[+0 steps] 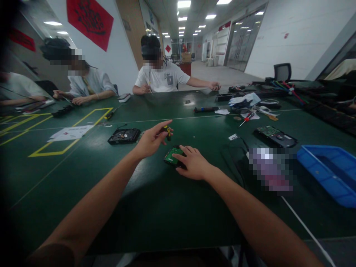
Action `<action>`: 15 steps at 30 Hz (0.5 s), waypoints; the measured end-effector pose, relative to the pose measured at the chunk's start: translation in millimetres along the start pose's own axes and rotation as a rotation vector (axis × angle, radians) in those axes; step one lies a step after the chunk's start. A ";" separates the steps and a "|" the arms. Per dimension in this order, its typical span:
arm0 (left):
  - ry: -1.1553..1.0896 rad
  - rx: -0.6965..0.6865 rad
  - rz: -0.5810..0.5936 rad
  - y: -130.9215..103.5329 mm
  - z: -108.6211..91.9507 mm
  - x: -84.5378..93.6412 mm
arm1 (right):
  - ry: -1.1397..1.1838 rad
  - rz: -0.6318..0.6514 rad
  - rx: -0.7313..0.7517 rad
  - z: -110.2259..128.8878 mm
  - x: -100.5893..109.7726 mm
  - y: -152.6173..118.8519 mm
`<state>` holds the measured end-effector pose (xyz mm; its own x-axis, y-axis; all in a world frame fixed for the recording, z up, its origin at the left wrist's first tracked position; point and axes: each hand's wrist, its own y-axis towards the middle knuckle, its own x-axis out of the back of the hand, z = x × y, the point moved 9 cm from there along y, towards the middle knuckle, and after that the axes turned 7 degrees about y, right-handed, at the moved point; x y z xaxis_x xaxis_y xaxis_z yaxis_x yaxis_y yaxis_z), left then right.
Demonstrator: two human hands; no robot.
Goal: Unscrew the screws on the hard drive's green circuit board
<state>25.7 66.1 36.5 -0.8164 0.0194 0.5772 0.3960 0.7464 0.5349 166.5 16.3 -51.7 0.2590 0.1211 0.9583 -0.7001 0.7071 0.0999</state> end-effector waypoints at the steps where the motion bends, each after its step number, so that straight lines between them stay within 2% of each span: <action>1: 0.028 0.009 -0.024 -0.1 1.1 1.7 | 0.003 0.002 -0.003 -0.4 -0.1 0.0; 6: 0.184 0.011 -0.129 -1.0 0.3 8.7 | 0.009 0.002 0.002 -0.8 -0.2 0.3; 15: 0.284 -0.053 -0.127 0.3 -15.5 13.3 | 0.013 0.007 -0.011 -0.9 -0.3 0.3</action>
<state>21.4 56.3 53.9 -0.7135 -0.2644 0.6489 0.3258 0.6947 0.6413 166.8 17.1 -52.2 0.2628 0.1350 0.9554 -0.6947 0.7136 0.0902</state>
